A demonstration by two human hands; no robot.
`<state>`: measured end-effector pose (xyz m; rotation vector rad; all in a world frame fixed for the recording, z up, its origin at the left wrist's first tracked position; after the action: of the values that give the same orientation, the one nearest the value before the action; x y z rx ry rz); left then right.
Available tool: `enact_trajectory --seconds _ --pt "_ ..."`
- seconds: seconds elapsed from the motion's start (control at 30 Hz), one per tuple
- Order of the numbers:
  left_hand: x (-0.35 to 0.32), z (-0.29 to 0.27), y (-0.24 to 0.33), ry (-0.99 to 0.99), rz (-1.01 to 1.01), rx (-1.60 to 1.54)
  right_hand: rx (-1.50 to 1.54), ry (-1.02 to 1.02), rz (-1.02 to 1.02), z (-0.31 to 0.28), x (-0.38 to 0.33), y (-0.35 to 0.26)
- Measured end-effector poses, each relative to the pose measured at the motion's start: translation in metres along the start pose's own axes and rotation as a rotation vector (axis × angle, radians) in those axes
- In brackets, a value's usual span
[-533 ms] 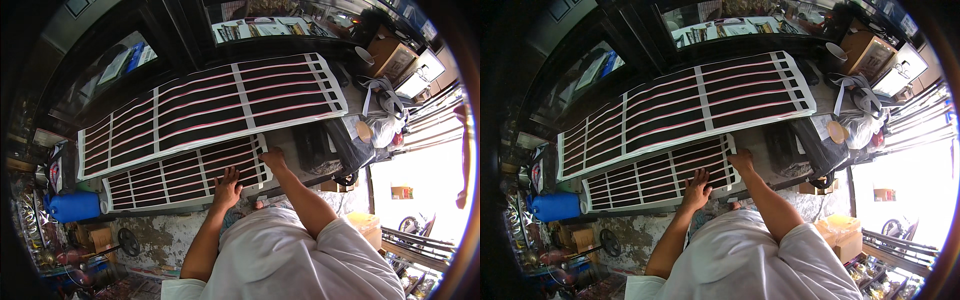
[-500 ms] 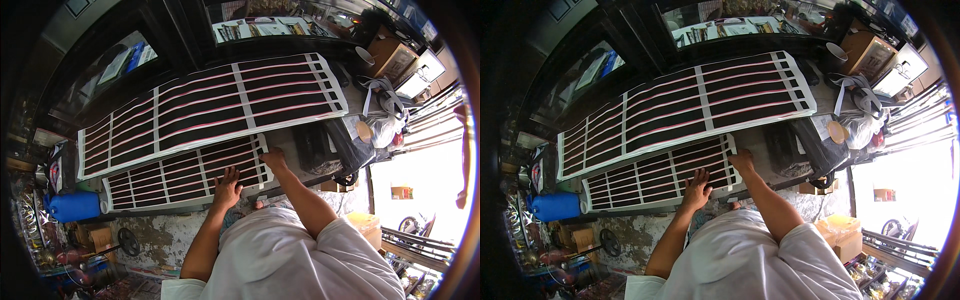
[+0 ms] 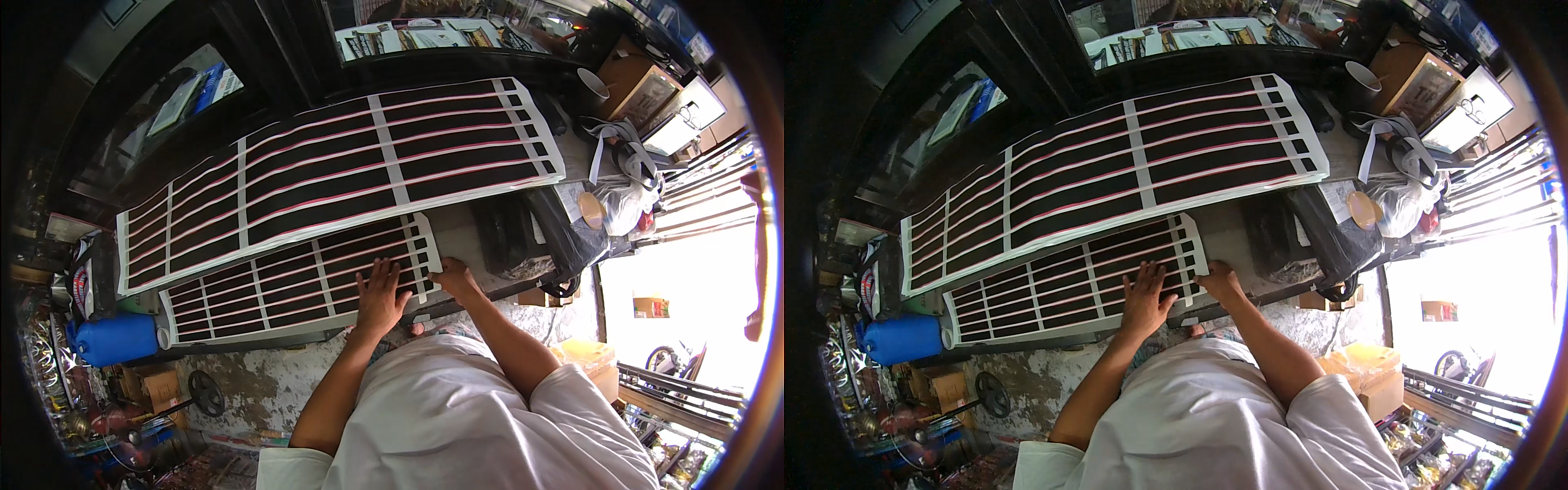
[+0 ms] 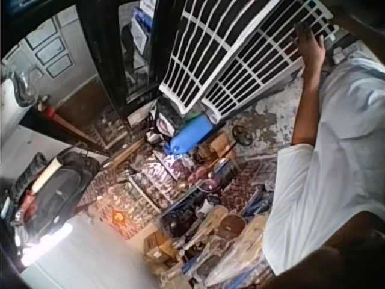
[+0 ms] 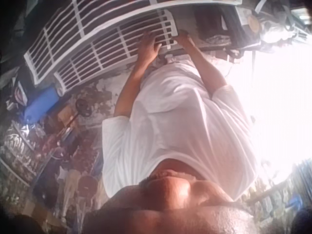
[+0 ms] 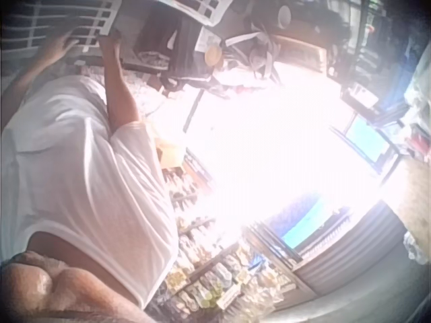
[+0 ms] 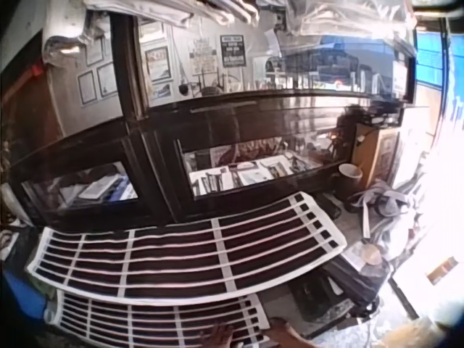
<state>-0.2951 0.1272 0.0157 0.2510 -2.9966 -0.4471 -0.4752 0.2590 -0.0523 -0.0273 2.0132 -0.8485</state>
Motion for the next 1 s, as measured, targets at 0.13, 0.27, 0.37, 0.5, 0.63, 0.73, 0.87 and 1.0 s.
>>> enact_trajectory --seconds 0.13,0.27,0.37,0.5,0.63,0.73,0.87,1.0 --pt "0.018 -0.004 0.018 -0.011 0.083 -0.043 0.068 -0.039 -0.037 -0.001 0.002 0.007" --pt "0.023 -0.006 0.023 -0.025 0.112 -0.05 0.052 -0.006 -0.063 0.0 -0.003 0.001" --pt "0.022 -0.007 0.023 -0.018 0.143 -0.037 0.027 -0.003 -0.021 -0.003 -0.011 -0.007" --pt "0.023 -0.014 0.028 0.006 0.162 -0.034 0.091 -0.057 -0.027 -0.002 -0.012 -0.008" --pt "0.023 -0.02 0.035 0.063 0.222 0.027 0.167 -0.116 -0.028 -0.001 -0.016 -0.015" --pt "0.021 -0.02 0.037 0.152 0.257 0.051 0.236 -0.183 -0.022 0.0 -0.018 -0.019" --pt "0.019 -0.021 0.03 0.207 0.248 0.054 0.246 -0.271 -0.03 -0.004 -0.037 -0.047" --pt "0.025 -0.034 0.04 0.289 0.286 0.07 0.283 0.056 -0.433 0.0 0.027 -0.038"
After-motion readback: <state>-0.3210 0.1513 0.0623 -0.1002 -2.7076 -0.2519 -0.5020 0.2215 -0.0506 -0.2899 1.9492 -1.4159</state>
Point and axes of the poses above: each hand's wrist, its own x-axis towards the middle knuckle, its own z-axis out of the palm, y = z × x, the point moved 5 cm from there along x, towards the middle knuckle, and after that the axes turned 15 degrees about z, right-handed, at the moved point
